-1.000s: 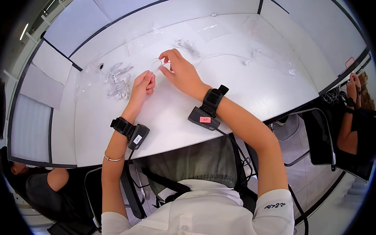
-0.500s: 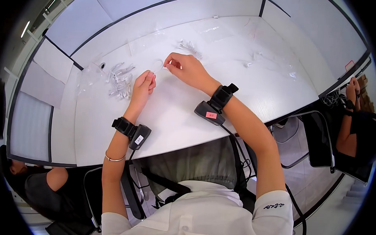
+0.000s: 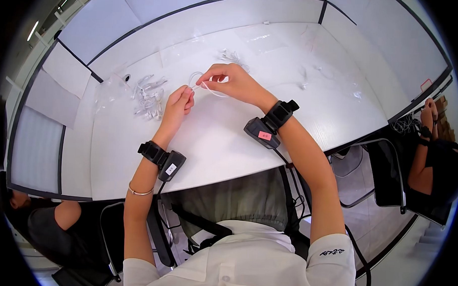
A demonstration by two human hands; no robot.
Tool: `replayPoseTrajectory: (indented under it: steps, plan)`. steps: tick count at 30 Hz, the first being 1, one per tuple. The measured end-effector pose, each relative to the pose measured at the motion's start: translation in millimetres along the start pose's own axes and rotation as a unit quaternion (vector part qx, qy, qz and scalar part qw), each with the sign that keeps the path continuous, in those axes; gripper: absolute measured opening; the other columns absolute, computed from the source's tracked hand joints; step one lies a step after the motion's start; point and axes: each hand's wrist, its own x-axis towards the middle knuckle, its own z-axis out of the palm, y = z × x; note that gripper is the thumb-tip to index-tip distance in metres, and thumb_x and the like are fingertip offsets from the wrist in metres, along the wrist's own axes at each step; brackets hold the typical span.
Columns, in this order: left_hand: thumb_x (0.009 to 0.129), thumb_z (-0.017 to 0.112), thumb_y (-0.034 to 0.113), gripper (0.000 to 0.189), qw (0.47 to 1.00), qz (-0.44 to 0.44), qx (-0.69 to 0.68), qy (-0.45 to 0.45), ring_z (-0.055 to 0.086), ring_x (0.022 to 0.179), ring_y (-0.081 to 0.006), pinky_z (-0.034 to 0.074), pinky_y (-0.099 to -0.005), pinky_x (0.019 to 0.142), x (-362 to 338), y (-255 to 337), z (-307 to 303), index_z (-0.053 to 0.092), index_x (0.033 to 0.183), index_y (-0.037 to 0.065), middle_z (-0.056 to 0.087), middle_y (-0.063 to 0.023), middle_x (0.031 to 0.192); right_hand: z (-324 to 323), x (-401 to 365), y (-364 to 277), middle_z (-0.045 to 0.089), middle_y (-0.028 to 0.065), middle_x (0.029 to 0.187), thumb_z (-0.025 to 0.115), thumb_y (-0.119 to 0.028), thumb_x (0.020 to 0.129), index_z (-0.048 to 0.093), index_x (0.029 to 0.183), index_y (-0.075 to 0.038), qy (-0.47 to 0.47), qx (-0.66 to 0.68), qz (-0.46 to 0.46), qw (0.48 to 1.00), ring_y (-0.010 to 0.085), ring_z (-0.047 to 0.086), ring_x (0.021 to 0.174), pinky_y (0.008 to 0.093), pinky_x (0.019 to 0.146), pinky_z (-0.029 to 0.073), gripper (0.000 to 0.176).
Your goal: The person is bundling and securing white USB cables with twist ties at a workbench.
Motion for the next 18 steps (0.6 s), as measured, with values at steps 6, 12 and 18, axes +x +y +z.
replayPoseTrajectory:
  steps: [6,12,18]
  plan:
    - [0.095,0.041,0.028,0.030,1.000,-0.004,-0.004,-0.009,0.028,0.053,-0.0036,0.023,-0.0193,0.045,-1.8,2.6,2.5,0.044,0.074,0.007,0.035,0.0038,0.060,0.3,-1.3,-1.5,0.061,0.0006,0.072,0.059,-0.015,0.084,0.064,0.083,-0.003,-0.020,0.041,0.069,0.997,0.0075,0.050,0.065,0.0224,0.063,0.041,0.013]
    - [0.095,0.041,0.028,0.030,1.000,0.006,-0.005,-0.002,0.027,0.053,-0.0037,0.022,-0.0196,0.045,-2.5,1.8,3.0,0.044,0.074,0.007,0.034,0.0041,0.060,5.3,-2.8,-7.0,0.056,-0.0001,0.064,0.062,-0.018,0.084,0.059,0.075,-0.003,-0.025,0.061,0.104,0.992,0.0060,0.051,0.059,0.0211,0.056,0.039,0.018]
    - [0.095,0.042,0.028,0.029,1.000,0.006,-0.021,-0.019,0.027,0.052,-0.0031,0.022,-0.0196,0.045,-2.1,1.8,3.9,0.044,0.075,0.007,0.034,0.0045,0.060,8.3,-2.4,-1.1,0.056,-0.0006,0.063,0.061,-0.019,0.085,0.056,0.073,-0.004,0.003,0.077,0.127,0.989,0.0054,0.051,0.060,0.0201,0.056,0.039,0.019]
